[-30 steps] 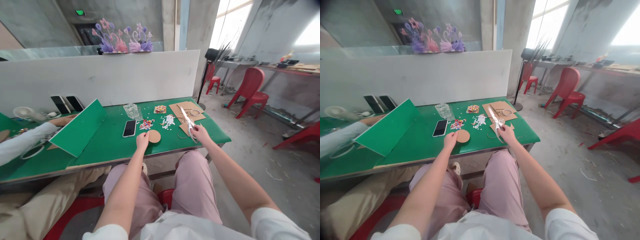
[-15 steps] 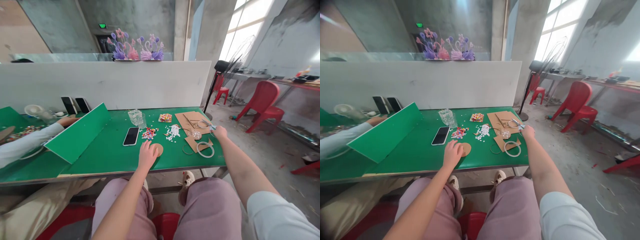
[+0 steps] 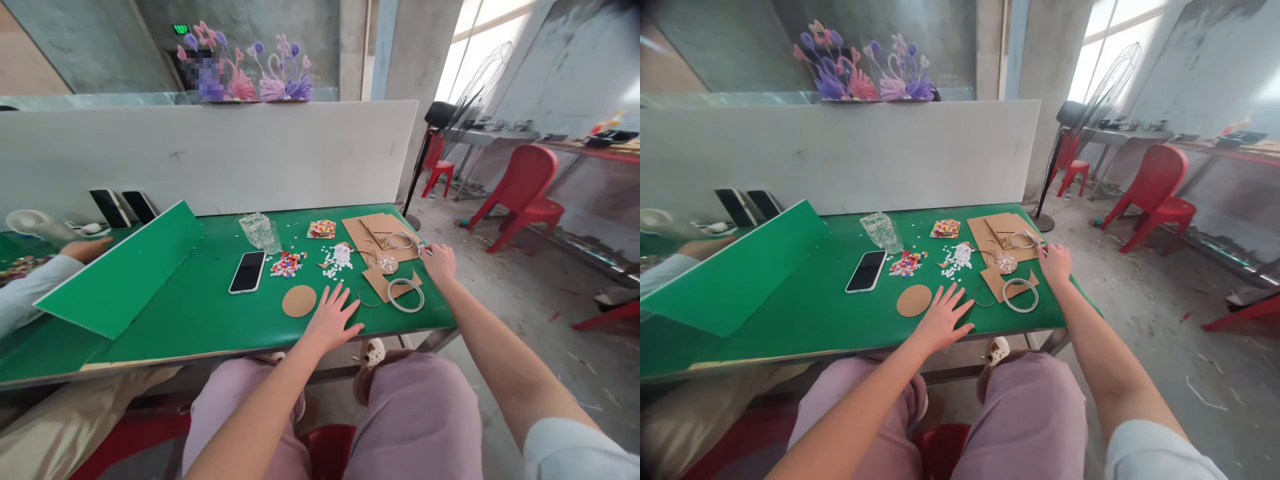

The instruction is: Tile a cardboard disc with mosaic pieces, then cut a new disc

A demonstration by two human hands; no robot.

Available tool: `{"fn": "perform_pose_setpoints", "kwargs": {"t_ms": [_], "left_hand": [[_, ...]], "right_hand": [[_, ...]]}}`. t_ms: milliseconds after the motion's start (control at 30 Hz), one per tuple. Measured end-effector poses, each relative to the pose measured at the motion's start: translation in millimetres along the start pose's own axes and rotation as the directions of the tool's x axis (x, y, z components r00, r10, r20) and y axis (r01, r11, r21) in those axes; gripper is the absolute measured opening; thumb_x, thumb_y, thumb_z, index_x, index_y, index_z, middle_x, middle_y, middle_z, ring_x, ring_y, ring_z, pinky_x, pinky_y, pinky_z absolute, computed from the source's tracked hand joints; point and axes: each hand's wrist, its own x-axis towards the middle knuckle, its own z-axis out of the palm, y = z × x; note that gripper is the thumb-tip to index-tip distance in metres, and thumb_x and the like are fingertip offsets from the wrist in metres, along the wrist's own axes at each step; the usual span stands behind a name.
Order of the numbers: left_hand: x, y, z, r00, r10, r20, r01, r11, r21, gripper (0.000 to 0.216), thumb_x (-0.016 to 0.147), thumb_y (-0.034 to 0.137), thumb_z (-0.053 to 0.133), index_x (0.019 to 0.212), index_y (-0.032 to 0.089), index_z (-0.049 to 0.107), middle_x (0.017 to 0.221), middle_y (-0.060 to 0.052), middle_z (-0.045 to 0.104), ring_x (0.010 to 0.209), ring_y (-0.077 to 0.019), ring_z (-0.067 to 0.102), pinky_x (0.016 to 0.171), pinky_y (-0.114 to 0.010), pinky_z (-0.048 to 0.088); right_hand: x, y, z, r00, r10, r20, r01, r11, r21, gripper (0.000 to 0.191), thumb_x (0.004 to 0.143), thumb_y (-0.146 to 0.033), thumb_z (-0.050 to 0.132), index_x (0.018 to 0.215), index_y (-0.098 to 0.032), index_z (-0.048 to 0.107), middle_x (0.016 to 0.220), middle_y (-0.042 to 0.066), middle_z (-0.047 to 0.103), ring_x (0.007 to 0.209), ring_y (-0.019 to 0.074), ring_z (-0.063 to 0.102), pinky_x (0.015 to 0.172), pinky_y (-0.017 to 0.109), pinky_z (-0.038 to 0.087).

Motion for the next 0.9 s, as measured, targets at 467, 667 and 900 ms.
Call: {"fn": "perform_pose_setpoints", "kwargs": {"t_ms": [467, 667, 900], "left_hand": [[44, 8, 19, 0.984, -0.16, 0.077, 0.167, 0.982, -0.092, 0.072, 0.085, 0.061, 0.016, 0.134, 0.014, 0.039, 0.143, -0.015, 0.034, 0.136, -0.0315, 0.018, 0.11, -0.05, 0.014], [71, 7, 32, 0.979, -0.186, 0.079, 0.194, 0.975, -0.105, 0.081, 0.084, 0.064, 0.011, 0.137, 0.007, 0.032, 0.145, -0.018, 0.028, 0.136, -0.0286, 0.019, 0.111, -0.044, 0.016], [108, 3, 47, 0.971, -0.24, 0.016, 0.241, 0.963, -0.119, 0.083, 0.084, 0.063, 0.014, 0.136, 0.0, 0.031, 0.143, -0.021, 0.029, 0.136, -0.0295, 0.02, 0.111, -0.043, 0.015]], "right_hand": [[-44, 13, -2, 0.91, -0.339, 0.239, 0.231, 0.892, 0.388, 0.023, 0.069, -0.04, 0.06, 0.066, -0.018, 0.063, 0.065, 0.002, 0.062, 0.062, 0.0172, 0.056, 0.06, 0.028, 0.042], [-45, 33, -19, 0.977, -0.17, 0.129, 0.057, 0.792, 0.608, 0.029, 0.066, -0.045, 0.062, 0.074, -0.017, 0.065, 0.067, 0.002, 0.066, 0.06, 0.0155, 0.058, 0.057, 0.026, 0.046], [13, 30, -22, 0.992, 0.108, -0.069, -0.02, 0.661, 0.751, 0.042, 0.061, -0.053, 0.065, 0.081, -0.016, 0.065, 0.062, 0.0, 0.062, 0.046, 0.0105, 0.052, 0.042, 0.022, 0.04]]}}
